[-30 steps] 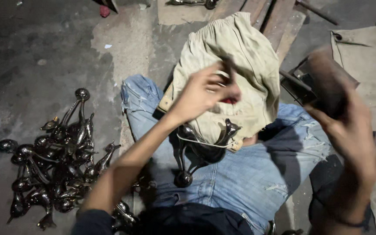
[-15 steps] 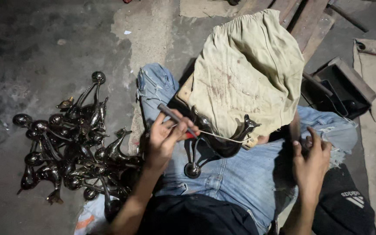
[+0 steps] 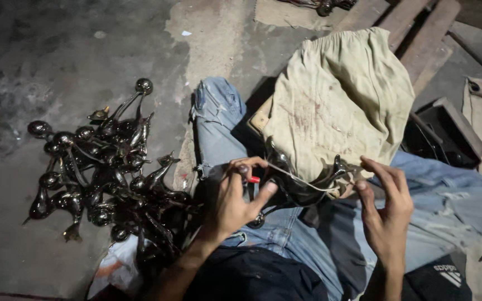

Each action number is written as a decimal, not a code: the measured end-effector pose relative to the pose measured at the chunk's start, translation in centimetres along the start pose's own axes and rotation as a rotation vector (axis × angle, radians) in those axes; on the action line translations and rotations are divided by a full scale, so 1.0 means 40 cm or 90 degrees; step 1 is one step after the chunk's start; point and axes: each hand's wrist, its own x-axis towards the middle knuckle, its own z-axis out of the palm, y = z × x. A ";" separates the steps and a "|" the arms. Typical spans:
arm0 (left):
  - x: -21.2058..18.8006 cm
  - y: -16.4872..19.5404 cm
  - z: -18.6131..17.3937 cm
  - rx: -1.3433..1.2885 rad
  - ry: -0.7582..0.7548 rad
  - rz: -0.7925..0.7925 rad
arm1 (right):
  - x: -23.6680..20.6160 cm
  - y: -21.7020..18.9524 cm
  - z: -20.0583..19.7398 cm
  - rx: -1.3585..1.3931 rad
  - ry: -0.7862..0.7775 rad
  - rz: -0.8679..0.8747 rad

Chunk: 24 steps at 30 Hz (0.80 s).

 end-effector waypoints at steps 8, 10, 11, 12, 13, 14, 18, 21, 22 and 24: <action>0.011 0.028 0.013 0.079 -0.003 0.029 | 0.013 -0.022 0.024 0.014 -0.024 0.025; 0.007 0.012 0.018 0.095 -0.009 0.016 | 0.014 -0.019 0.031 0.075 -0.019 0.083; 0.005 0.004 0.020 0.103 -0.010 0.009 | 0.015 -0.018 0.032 0.107 -0.017 0.110; 0.005 -0.004 0.025 0.122 0.007 0.069 | 0.017 -0.016 0.033 0.135 -0.011 0.070; 0.003 -0.009 0.029 0.142 0.022 0.128 | 0.020 -0.016 0.032 0.165 -0.006 0.031; 0.000 -0.012 0.033 0.162 0.037 0.187 | 0.023 -0.016 0.030 0.195 -0.001 -0.008; -0.027 -0.003 0.052 0.198 -0.048 -0.014 | 0.040 -0.028 0.021 0.193 -0.058 0.024; -0.026 -0.018 0.043 0.221 -0.056 -0.010 | 0.054 -0.042 0.029 0.145 -0.054 0.001; -0.024 -0.023 0.043 0.216 -0.068 -0.009 | 0.060 -0.046 0.033 0.132 -0.055 0.006; -0.024 -0.030 0.040 0.225 -0.068 0.026 | 0.070 -0.049 0.043 0.130 -0.053 -0.052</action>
